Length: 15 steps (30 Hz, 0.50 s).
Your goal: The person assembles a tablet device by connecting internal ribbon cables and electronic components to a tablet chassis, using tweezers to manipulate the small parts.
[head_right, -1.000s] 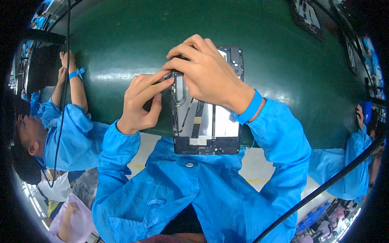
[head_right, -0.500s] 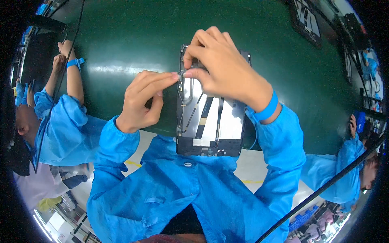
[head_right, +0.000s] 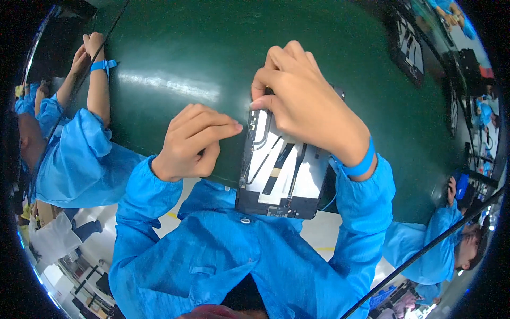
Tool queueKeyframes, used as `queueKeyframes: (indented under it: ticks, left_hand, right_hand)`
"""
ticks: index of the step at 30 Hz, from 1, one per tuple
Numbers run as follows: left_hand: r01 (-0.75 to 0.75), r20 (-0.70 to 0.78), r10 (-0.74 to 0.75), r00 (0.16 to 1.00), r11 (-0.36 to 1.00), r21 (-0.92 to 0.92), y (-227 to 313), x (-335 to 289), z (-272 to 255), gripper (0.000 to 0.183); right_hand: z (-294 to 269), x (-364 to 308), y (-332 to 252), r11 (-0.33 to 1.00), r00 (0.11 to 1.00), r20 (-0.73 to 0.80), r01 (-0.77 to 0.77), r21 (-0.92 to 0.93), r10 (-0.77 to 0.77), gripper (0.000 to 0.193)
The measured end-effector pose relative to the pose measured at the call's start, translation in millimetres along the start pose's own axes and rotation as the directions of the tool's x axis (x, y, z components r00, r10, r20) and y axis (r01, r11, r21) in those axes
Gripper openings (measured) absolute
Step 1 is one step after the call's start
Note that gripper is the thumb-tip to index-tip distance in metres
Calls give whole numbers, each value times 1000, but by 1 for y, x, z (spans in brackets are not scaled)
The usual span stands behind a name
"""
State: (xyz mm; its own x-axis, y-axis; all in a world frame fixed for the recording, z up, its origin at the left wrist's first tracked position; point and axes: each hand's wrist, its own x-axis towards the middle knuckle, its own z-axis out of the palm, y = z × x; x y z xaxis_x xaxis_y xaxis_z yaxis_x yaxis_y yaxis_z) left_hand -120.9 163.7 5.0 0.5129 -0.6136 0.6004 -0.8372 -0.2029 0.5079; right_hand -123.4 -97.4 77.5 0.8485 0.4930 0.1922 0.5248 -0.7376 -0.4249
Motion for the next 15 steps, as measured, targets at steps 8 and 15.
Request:
queueKeyframes:
  ticks: [8, 15]
  left_hand:
    - [-324, 51, 324, 945, 946, -14, 1, -11, 7, 35]
    - [-492, 134, 495, 859, 869, -59, 1, -13, 2, 27]
  right_hand:
    - [-9, -11, -3, 907, 994, 87, -97, 411, 67, 20]
    - [6, -25, -6, 136, 928, 370, -363, 922, -32, 40]
